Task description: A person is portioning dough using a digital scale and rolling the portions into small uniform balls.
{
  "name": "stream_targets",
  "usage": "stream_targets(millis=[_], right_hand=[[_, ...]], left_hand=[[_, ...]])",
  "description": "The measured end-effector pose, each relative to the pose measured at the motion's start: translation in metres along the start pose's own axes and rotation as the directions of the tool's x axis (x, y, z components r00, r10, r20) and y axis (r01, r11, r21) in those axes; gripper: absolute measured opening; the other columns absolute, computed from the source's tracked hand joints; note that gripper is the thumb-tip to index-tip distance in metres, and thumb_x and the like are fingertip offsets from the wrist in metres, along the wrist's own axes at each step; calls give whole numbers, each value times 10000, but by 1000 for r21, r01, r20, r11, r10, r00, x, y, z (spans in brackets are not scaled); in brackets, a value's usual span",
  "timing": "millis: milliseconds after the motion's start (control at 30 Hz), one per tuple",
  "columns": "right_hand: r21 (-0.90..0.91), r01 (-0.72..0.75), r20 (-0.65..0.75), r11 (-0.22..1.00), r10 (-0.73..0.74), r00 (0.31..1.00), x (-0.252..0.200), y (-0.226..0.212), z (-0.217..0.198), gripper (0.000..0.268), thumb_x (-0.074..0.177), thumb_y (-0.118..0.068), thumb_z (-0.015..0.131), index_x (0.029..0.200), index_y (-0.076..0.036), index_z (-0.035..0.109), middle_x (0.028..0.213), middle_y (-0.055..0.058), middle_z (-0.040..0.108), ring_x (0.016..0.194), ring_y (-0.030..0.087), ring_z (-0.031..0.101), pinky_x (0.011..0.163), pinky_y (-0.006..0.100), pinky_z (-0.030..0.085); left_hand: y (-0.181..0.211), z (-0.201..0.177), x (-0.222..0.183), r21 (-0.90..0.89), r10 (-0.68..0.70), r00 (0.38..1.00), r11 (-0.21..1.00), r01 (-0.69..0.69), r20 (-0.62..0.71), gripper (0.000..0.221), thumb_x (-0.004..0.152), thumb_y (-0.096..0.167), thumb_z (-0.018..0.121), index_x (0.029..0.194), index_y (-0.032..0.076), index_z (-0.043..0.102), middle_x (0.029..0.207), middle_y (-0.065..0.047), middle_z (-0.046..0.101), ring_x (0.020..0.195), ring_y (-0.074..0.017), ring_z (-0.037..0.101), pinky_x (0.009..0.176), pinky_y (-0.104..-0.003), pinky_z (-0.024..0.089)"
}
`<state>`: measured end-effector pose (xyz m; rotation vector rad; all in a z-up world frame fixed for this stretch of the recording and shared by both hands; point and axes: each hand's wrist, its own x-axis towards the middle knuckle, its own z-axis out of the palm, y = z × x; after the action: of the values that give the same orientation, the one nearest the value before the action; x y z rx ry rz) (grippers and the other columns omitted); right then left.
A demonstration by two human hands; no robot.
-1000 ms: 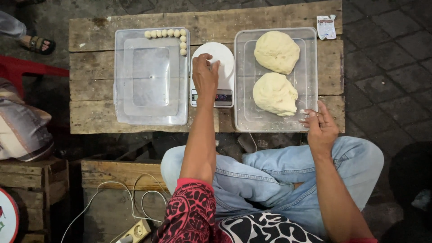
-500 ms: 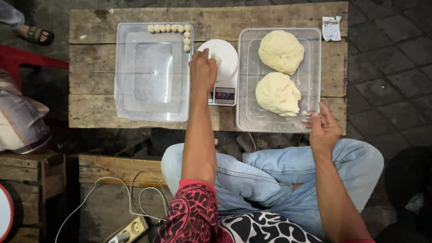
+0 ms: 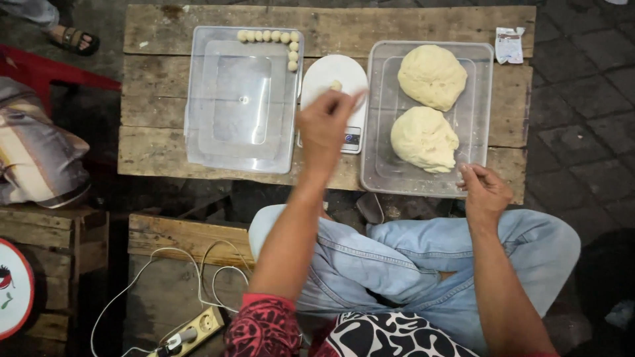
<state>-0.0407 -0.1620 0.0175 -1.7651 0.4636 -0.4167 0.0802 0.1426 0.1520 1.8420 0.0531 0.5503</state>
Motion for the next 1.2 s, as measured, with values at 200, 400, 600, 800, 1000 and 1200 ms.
stream_targets(millis=[200,400,600,800,1000,1200], right_hand=[[-85,79,-34,993,-82,996,1,24,7,47,1074,-43,755,1105,-12,770,709,152,643,584,191,655,546,297,534],[-50,126,-32,991,-127,991,4,16,8,92,1068,8,749,1157,30,754,739,157,642,589,184,636,568,297,535],[-103,169,-25,980,-172,985,3,19,12,108,973,36,836,1055,-3,778,761,131,667,569,148,618,551,287,517],[-202,245,-49,948,-260,964,-6,6,14,32,1038,-22,785,1062,-1,786,804,129,655,620,185,632,577,346,517],[-248,266,-21,932,-280,960,-19,-33,29,36,999,-72,792,987,-38,794,705,108,646,587,192,623,601,357,510],[23,45,-16,999,-45,999,-23,-45,41,182,1013,-106,701,1172,-23,733,864,91,694,665,144,660,643,310,582]], left_hand=[[-22,75,-64,71,39,800,992,-101,598,174,950,190,579,979,186,751,871,-99,748,862,-312,758,754,-425,620],[-24,94,-79,-23,247,647,942,-335,721,187,948,123,573,1018,72,738,921,-177,739,903,-409,725,752,-519,609],[-33,95,-61,163,113,670,928,-336,734,194,896,359,680,960,178,650,853,-39,701,889,-284,731,740,-452,619],[-74,71,8,556,-158,918,827,-78,363,475,865,188,791,1267,24,598,1139,-164,573,1046,-403,657,789,-504,641],[-163,64,32,641,19,983,756,-133,181,322,822,95,820,1120,28,716,1046,-140,582,956,-370,663,716,-417,641],[-104,62,29,314,-22,982,949,-38,186,154,915,12,701,1064,-9,734,952,-165,615,866,-339,688,693,-382,591]])
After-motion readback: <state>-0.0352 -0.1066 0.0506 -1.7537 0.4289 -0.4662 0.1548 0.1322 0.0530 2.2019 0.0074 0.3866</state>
